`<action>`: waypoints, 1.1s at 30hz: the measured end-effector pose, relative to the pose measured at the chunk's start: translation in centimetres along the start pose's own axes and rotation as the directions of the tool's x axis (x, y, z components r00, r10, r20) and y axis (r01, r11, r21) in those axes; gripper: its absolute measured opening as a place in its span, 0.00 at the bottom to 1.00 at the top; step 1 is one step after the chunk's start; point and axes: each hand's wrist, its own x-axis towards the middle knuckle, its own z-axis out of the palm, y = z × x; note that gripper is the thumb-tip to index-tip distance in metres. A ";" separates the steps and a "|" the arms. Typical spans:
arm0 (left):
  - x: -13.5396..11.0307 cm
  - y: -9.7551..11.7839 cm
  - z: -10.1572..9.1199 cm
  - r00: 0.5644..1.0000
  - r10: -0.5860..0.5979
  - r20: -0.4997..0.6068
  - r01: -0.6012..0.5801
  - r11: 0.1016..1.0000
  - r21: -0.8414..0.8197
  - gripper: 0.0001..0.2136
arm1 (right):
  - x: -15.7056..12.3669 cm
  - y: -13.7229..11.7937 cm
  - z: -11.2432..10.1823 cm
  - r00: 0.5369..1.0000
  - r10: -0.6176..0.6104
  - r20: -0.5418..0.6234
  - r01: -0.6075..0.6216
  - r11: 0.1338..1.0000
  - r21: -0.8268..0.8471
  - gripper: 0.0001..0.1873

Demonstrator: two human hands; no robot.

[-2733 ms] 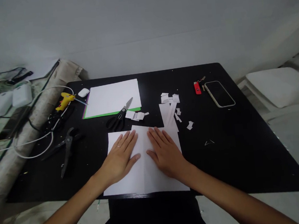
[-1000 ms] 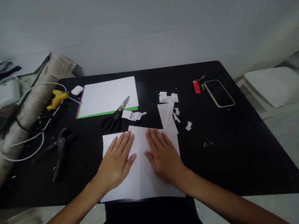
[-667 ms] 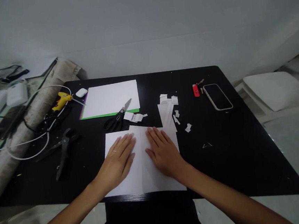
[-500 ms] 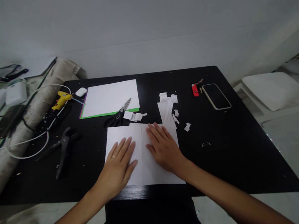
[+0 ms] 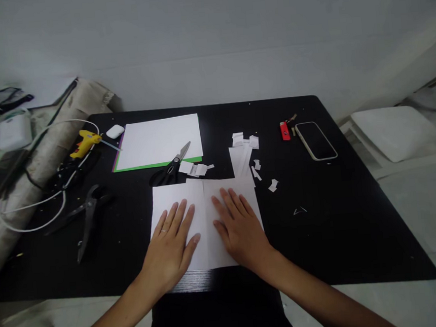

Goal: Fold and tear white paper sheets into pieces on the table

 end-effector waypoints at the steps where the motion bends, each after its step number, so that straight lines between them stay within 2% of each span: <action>1: 0.0 0.0 0.0 1.000 -0.002 -0.004 0.002 1.000 0.001 0.31 | 0.0 -0.1 0.0 1.000 0.007 -0.003 -0.007 1.000 0.002 0.29; 15: 0.0 0.2 0.0 0.999 -0.035 0.017 0.036 0.999 -0.017 0.31 | -0.1 -0.3 0.2 1.000 0.016 -0.005 -0.016 1.000 0.013 0.34; 33: -0.1 0.3 0.1 0.999 -0.050 0.020 0.051 0.998 -0.038 0.32 | -0.2 -0.4 0.1 0.999 0.034 0.008 -0.034 0.999 0.005 0.34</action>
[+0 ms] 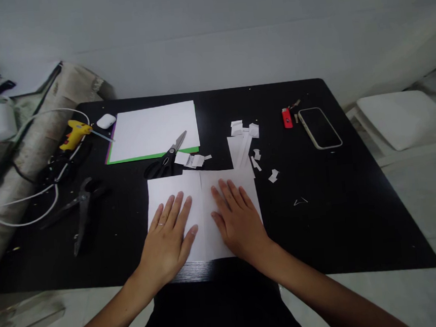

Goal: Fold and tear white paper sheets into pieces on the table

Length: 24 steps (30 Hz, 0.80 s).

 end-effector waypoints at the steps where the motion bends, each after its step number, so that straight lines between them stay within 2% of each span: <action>1: 0.0 0.0 0.0 1.000 -0.001 0.001 0.001 1.000 -0.001 0.32 | 0.0 0.0 0.0 1.000 0.003 0.001 -0.003 1.000 -0.002 0.34; 24: 0.0 0.0 -0.1 1.000 0.008 0.002 -0.008 0.999 0.043 0.30 | -0.1 -0.1 -0.1 1.000 0.016 0.001 -0.016 1.000 -0.010 0.30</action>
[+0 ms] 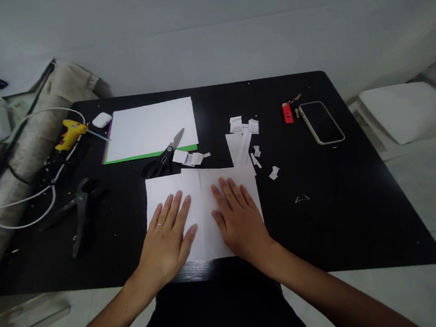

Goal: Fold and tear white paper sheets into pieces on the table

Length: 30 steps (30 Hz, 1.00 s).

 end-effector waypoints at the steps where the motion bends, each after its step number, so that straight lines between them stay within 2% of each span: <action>1: 0.0 0.0 0.0 1.000 -0.002 -0.002 0.002 1.000 -0.001 0.30 | 0.0 0.0 0.0 1.000 0.003 0.001 -0.003 1.000 0.000 0.30; 21: -0.1 0.0 -0.1 0.999 -0.019 -0.026 0.018 0.998 -0.062 0.31 | -0.3 0.4 0.1 1.000 0.002 -0.015 -0.002 1.000 0.010 0.33; 30: -0.2 -0.1 -0.2 1.000 -0.004 -0.001 0.004 1.000 -0.013 0.31 | -0.3 0.5 -0.2 1.000 -0.003 0.006 0.003 1.000 0.020 0.32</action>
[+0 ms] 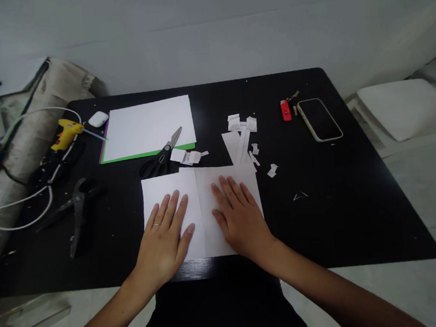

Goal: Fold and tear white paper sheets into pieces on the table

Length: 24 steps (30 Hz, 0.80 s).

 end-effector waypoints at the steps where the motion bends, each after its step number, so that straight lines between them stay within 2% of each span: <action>1: 0.0 0.0 0.0 1.000 -0.001 0.001 0.001 1.000 -0.001 0.31 | 0.0 0.0 0.0 1.000 0.001 0.002 -0.001 1.000 -0.001 0.32; 15: 0.0 -0.1 -0.3 1.000 -0.013 -0.008 0.013 0.999 -0.044 0.31 | 0.2 0.1 -0.2 1.000 -0.004 0.014 0.004 1.000 0.021 0.31; 17: 0.0 -0.1 -0.6 1.000 -0.018 -0.016 0.016 0.996 -0.086 0.31 | 0.3 0.1 -0.5 0.999 -0.022 -0.025 0.023 0.999 0.039 0.31; 21: -0.6 0.3 -1.5 0.998 0.003 -0.063 -0.013 0.988 -0.155 0.29 | -0.1 -0.4 -1.5 0.977 -0.104 -0.185 0.119 0.990 0.075 0.35; 24: -1.5 0.9 -1.7 0.997 0.045 -0.058 -0.053 0.989 -0.139 0.30 | -1.0 -1.1 -1.8 0.969 -0.161 -0.189 0.181 0.979 0.091 0.36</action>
